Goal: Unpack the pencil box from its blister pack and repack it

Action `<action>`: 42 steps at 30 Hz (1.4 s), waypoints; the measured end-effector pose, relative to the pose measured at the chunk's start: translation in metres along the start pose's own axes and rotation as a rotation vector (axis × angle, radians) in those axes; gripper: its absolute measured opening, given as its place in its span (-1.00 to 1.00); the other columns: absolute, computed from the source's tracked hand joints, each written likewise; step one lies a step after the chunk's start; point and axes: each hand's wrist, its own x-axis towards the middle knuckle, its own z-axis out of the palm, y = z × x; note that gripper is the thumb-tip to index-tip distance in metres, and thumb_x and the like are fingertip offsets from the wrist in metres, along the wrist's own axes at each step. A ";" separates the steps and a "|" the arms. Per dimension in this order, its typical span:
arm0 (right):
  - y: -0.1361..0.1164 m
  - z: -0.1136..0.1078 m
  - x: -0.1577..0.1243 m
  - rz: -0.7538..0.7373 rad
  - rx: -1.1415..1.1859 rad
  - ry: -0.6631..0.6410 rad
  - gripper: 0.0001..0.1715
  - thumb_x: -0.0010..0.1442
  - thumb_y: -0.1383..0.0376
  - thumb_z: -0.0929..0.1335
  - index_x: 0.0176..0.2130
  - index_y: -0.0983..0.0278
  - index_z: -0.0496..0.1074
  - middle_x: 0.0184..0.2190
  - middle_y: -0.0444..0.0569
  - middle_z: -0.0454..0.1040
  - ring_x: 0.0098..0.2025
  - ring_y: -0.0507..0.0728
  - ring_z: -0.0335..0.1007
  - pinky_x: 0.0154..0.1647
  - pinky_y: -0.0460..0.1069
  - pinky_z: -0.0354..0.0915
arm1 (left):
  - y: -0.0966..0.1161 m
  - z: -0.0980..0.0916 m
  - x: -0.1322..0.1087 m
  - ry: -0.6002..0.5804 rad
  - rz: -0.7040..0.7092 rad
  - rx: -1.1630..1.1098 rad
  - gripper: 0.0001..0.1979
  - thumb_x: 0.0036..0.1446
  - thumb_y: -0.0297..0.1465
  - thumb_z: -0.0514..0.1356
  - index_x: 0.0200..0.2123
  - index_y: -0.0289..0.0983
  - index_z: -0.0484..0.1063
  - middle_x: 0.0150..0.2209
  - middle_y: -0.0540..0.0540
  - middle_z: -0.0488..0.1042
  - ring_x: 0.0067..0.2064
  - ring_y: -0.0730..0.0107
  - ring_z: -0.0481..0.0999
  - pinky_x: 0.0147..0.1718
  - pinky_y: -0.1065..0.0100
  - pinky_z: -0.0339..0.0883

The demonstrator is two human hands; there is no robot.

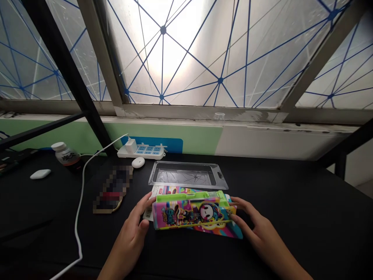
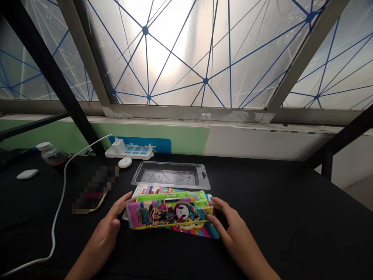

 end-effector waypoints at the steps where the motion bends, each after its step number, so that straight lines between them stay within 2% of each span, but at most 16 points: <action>1: 0.000 0.003 -0.001 -0.027 -0.031 0.012 -0.44 0.32 0.00 0.29 0.20 0.16 0.35 0.08 0.08 0.54 0.05 0.32 0.53 -0.03 0.17 0.53 | 0.001 0.001 0.000 0.004 -0.003 0.013 -0.18 0.24 0.23 -0.09 0.39 -0.12 0.07 0.31 -0.20 0.32 0.31 -0.05 0.30 0.24 -0.02 0.22; 6: -0.001 0.013 -0.012 -0.275 -0.139 0.057 -0.41 0.34 0.12 0.31 0.29 0.17 0.21 0.12 0.12 0.50 0.12 0.34 0.47 0.16 0.30 0.39 | 0.010 0.007 -0.003 0.055 0.066 0.136 -0.21 0.20 0.00 0.24 0.38 -0.04 0.02 0.26 -0.12 0.39 0.27 0.02 0.37 0.18 0.10 0.33; 10: -0.009 0.000 -0.002 -0.335 -0.127 0.134 -0.45 0.33 0.16 0.33 0.26 0.11 0.26 0.10 0.05 0.52 0.14 0.33 0.44 0.19 0.31 0.35 | 0.032 0.009 0.006 0.218 0.189 0.180 -0.28 0.18 -0.08 0.29 0.33 -0.03 0.13 0.27 -0.10 0.37 0.23 0.05 0.42 0.19 0.13 0.32; 13: -0.016 -0.010 0.027 -0.317 -0.106 0.158 -0.48 0.29 0.10 0.36 0.19 0.13 0.36 0.07 0.06 0.53 0.11 0.34 0.47 0.14 0.28 0.39 | 0.055 0.007 0.036 0.228 0.191 0.251 -0.25 0.19 -0.05 0.27 0.35 -0.09 0.10 0.27 -0.17 0.34 0.23 0.02 0.40 0.18 0.09 0.32; 16: -0.017 -0.009 0.067 -0.283 -0.114 0.150 -0.47 0.28 0.07 0.36 0.17 0.20 0.40 0.05 0.12 0.54 0.06 0.33 0.49 0.02 0.24 0.47 | 0.069 0.008 0.079 0.242 0.289 0.343 -0.40 0.26 -0.07 0.20 0.27 -0.19 0.24 0.32 -0.22 0.26 0.34 0.00 0.23 0.26 0.04 0.17; 19: -0.013 0.007 0.096 -0.297 -0.189 0.094 -0.49 0.29 0.09 0.35 0.15 0.25 0.43 0.05 0.17 0.54 0.09 0.36 0.48 0.05 0.27 0.44 | 0.064 0.014 0.113 0.185 0.244 0.488 -0.48 0.30 -0.11 0.15 0.22 -0.24 0.30 0.30 -0.28 0.28 0.32 -0.02 0.24 0.25 0.00 0.15; 21: -0.008 0.019 0.105 -0.328 -0.223 0.056 -0.55 0.32 0.12 0.32 0.11 0.27 0.47 0.08 0.21 0.52 0.13 0.36 0.44 0.11 0.28 0.38 | 0.053 0.019 0.122 0.131 0.189 0.584 -0.49 0.31 -0.14 0.15 0.23 -0.26 0.31 0.28 -0.32 0.30 0.30 -0.05 0.28 0.22 -0.02 0.18; 24: -0.005 0.031 0.104 -0.357 -0.261 0.011 -0.53 0.39 0.13 0.25 0.15 0.29 0.45 0.24 0.25 0.37 0.28 0.40 0.27 0.20 0.35 0.27 | 0.040 0.023 0.121 0.080 0.125 0.692 -0.49 0.34 -0.11 0.09 0.24 -0.23 0.33 0.31 -0.35 0.26 0.34 -0.13 0.19 0.21 -0.14 0.14; 27: -0.011 0.031 0.095 -0.413 -0.364 0.014 -0.47 0.40 0.08 0.24 0.20 0.30 0.39 0.39 0.30 0.09 0.39 0.45 0.02 0.24 0.45 0.14 | 0.041 0.024 0.115 0.083 0.104 0.793 -0.46 0.36 -0.03 0.00 0.20 -0.22 0.39 0.37 -0.36 0.15 0.40 -0.24 0.01 0.21 -0.29 0.03; 28: -0.016 0.030 0.091 -0.451 -0.385 0.028 -0.47 0.39 0.08 0.25 0.21 0.31 0.37 0.40 0.31 0.06 0.40 0.45 0.00 0.25 0.45 0.11 | 0.045 0.026 0.115 0.092 0.117 0.803 -0.45 0.36 -0.02 -0.01 0.18 -0.24 0.40 0.38 -0.37 0.12 0.41 -0.25 -0.02 0.22 -0.30 0.02; 30: -0.028 0.028 0.082 -0.554 -0.352 0.042 -0.51 0.38 0.12 0.28 0.18 0.30 0.39 0.36 0.31 0.16 0.36 0.41 0.11 0.26 0.40 0.13 | 0.055 0.031 0.119 0.092 0.160 0.781 -0.44 0.37 -0.02 -0.03 0.19 -0.28 0.39 0.40 -0.36 0.09 0.42 -0.21 -0.03 0.24 -0.25 0.02; 32: -0.042 0.029 0.071 -0.661 -0.253 -0.040 -0.58 0.37 0.16 0.29 0.14 0.26 0.42 0.24 0.26 0.35 0.26 0.34 0.28 0.23 0.31 0.23 | 0.065 0.039 0.126 0.048 0.201 0.732 -0.41 0.38 -0.03 -0.05 0.24 -0.29 0.33 0.41 -0.34 0.08 0.43 -0.16 -0.04 0.26 -0.17 0.04; 34: -0.055 0.031 0.060 -0.707 -0.166 -0.218 -0.56 0.35 0.12 0.31 0.14 0.24 0.42 0.18 0.20 0.42 0.21 0.30 0.34 0.19 0.24 0.30 | 0.071 0.050 0.136 -0.025 0.209 0.698 -0.36 0.37 -0.01 -0.06 0.31 -0.30 0.24 0.42 -0.33 0.03 0.44 -0.17 -0.09 0.27 -0.18 0.01; 37: -0.066 0.029 0.050 -0.657 -0.136 -0.486 -0.22 0.27 -0.09 0.34 0.33 0.19 0.23 0.34 0.19 0.23 0.35 0.35 0.14 0.28 0.27 0.20 | 0.066 0.060 0.149 -0.125 0.177 0.700 -0.30 0.34 0.04 -0.06 0.36 -0.28 0.16 0.44 -0.31 -0.02 0.45 -0.21 -0.16 0.28 -0.27 -0.10; 39: -0.066 0.023 0.048 -0.618 -0.134 -0.572 -0.05 0.22 -0.18 0.34 0.40 0.13 0.07 0.41 0.17 0.08 0.41 0.40 0.00 0.32 0.35 0.08 | 0.058 0.062 0.156 -0.145 0.151 0.710 -0.28 0.33 0.07 -0.07 0.37 -0.24 0.16 0.44 -0.27 -0.01 0.45 -0.20 -0.15 0.29 -0.28 -0.16; 42: -0.053 0.012 0.050 -0.585 -0.109 -0.611 -0.21 0.25 -0.13 0.34 0.34 0.05 0.20 0.39 0.11 0.15 0.39 0.38 0.06 0.34 0.40 0.00 | 0.045 0.058 0.159 -0.112 0.110 0.720 -0.28 0.33 0.08 -0.13 0.37 -0.24 0.15 0.44 -0.27 -0.02 0.44 -0.22 -0.12 0.30 -0.28 -0.19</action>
